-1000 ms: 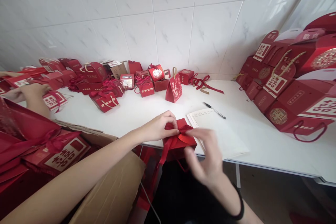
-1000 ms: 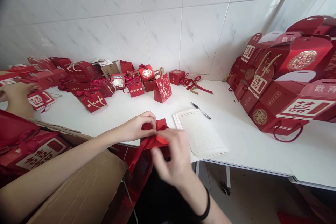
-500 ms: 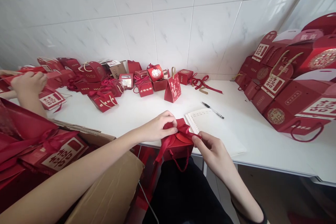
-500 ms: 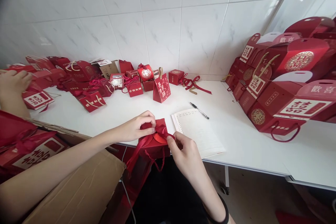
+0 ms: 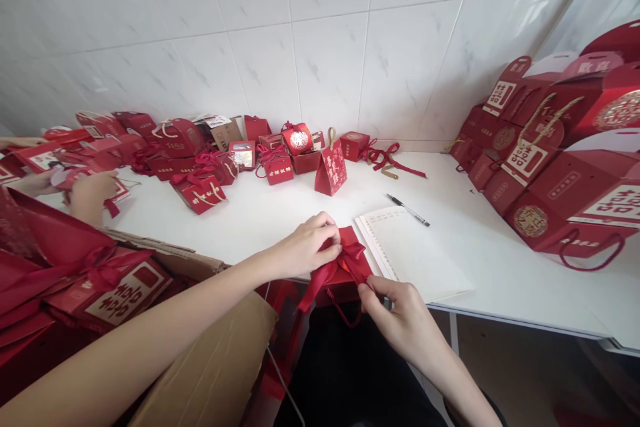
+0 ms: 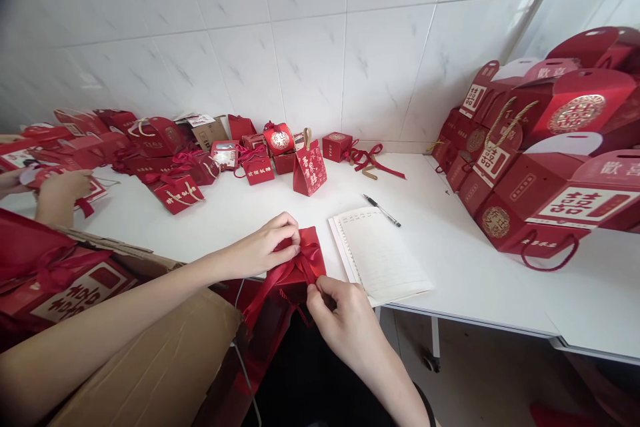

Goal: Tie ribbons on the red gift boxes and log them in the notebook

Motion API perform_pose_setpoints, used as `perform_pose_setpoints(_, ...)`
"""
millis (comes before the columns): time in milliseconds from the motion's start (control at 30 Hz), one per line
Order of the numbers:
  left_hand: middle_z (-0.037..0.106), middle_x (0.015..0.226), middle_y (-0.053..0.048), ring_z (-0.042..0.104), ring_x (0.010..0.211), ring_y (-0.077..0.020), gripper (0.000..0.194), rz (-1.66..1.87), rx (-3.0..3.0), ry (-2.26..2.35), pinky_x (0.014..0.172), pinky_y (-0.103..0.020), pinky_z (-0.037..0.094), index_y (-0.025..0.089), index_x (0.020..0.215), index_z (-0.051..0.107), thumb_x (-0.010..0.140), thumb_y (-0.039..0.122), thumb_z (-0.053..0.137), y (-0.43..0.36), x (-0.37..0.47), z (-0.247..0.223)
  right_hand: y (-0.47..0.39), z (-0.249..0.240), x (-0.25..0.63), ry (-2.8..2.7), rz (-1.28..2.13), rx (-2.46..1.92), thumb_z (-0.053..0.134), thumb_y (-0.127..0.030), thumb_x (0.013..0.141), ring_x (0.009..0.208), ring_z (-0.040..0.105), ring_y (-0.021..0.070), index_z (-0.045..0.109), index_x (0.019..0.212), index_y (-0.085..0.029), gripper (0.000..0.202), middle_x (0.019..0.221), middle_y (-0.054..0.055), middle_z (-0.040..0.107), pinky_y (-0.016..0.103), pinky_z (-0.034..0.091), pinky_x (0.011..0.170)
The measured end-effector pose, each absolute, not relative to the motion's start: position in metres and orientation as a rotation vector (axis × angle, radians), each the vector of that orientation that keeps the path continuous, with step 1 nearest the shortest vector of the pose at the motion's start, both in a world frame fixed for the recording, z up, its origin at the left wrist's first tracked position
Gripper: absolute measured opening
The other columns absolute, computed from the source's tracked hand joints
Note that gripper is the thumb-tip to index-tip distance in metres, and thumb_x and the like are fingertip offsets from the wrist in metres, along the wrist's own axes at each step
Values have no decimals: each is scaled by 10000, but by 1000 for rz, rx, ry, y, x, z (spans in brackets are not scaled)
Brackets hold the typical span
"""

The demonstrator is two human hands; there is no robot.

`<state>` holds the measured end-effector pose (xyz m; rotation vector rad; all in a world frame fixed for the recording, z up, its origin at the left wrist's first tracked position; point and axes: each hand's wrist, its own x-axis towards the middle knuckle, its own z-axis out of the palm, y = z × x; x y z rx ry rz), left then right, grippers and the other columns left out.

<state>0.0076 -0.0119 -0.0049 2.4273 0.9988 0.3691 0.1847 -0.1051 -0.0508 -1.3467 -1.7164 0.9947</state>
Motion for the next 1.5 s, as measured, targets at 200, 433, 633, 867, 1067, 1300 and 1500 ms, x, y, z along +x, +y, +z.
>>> perform_pose_setpoints(200,433,959,-31,487,885,-162,165,386,2388,991,872,-333,404,185,811,499,878,320,432,-8,6,-7,-82,-44,214,-1514,789,-1359,404,-480,869,564,432,138,543,683,-179,380,594,2,477,256,340,540)
perform_pose_setpoints(433,440,955,-31,492,895,-162,144,428,2356,990,875,-326,404,184,801,503,869,300,453,-9,6,-7,-53,-32,205,-1738,867,-1331,535,-562,791,644,508,158,588,760,-179,388,744,36,610,281,397,604)
perform_pose_setpoints(633,474,985,-42,483,997,-182,134,441,2330,1039,946,-330,373,198,837,524,850,328,494,-16,2,0,-44,-33,200,-1720,1029,-1284,561,-572,728,578,484,150,551,630,-176,408,632,34,575,270,382,543)
perform_pose_setpoints(867,560,981,-30,523,932,-178,112,476,2200,1323,857,-317,399,204,876,525,823,285,469,-31,-23,11,-38,-40,207,-1509,1399,-1199,629,-597,696,566,425,116,509,632,-168,451,631,-1,495,238,346,530)
perform_pose_setpoints(1067,578,743,16,516,651,-140,331,386,2025,1339,605,-263,378,196,809,515,834,516,434,-37,-25,0,-40,-49,205,-1245,1602,-1028,666,-511,722,620,483,120,517,689,-157,386,693,0,539,249,382,611)
perform_pose_setpoints(1300,496,704,18,515,693,-136,294,373,1835,1204,677,-277,453,180,688,478,811,447,467,-22,-27,-4,-39,-61,200,-1018,1697,-859,706,-420,720,611,472,96,534,690,-144,326,692,-12,537,229,387,620)
perform_pose_setpoints(1500,482,736,6,550,779,-149,213,350,1641,1181,770,-318,474,175,651,441,766,352,469,-19,-27,5,-41,-63,198,-867,1659,-907,747,-388,659,672,519,111,577,694,-143,300,745,0,577,236,421,678)
